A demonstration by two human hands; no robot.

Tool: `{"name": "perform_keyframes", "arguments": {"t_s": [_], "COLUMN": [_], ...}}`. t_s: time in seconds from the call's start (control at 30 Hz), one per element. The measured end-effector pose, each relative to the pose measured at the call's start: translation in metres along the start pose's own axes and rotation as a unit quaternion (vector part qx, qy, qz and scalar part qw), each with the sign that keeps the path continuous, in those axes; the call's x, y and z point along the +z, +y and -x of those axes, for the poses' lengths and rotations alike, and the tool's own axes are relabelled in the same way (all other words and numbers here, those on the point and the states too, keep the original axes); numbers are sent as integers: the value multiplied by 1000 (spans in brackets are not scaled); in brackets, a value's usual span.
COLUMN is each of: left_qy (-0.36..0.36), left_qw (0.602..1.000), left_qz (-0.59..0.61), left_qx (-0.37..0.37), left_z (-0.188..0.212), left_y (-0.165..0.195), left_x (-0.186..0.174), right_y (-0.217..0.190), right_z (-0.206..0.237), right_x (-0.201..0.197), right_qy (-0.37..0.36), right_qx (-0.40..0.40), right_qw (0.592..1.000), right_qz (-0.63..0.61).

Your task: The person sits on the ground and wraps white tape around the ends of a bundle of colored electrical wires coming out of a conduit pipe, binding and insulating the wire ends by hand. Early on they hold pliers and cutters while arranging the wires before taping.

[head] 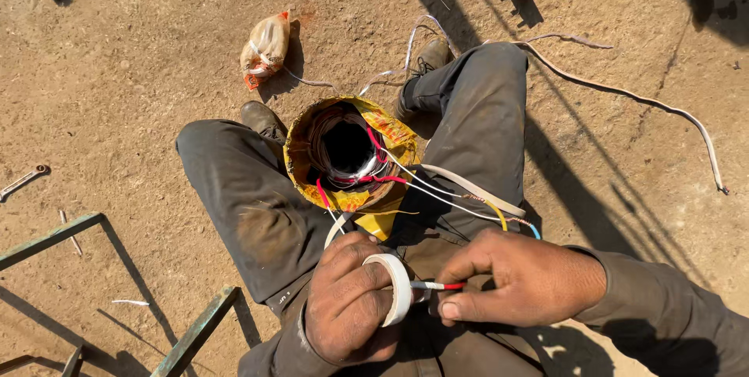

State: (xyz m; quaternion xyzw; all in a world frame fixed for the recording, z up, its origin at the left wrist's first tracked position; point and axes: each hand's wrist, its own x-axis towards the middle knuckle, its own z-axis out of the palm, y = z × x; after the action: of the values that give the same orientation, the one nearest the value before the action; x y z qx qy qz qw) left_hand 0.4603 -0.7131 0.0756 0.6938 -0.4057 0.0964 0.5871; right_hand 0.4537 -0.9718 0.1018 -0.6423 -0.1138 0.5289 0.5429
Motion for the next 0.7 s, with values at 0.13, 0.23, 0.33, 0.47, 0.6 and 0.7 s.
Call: {"name": "perform_keyframes", "arguments": {"t_s": [0.13,0.23,0.33,0.47,0.6,0.7], "left_qy": [31,55,82,99,172,156], "left_qw": [999,998,996,994,979,976], "left_qz": [-30,-35,-38,-34,-45,-66], "left_qx": [-13,-12,-10,-38,-96,-139], "left_z": [5,7,5,3,6,12], "left_y": [-1,-2,-4,-3,-1,-1], "left_x": [2,4,9,18,25,28], "right_y": [8,15,21,24,25,25], "right_z": [-6,-5,-5,-5,7,16], "right_x": [3,15,25,36,43,60], "right_qy": [25,112,196,339,378,544], "right_qx": [-25,-55,-135,-253,-350,-324], "right_qw": [995,979,961,906,791,717], "right_qz": [-89,-164,-142,8,329,290]}}
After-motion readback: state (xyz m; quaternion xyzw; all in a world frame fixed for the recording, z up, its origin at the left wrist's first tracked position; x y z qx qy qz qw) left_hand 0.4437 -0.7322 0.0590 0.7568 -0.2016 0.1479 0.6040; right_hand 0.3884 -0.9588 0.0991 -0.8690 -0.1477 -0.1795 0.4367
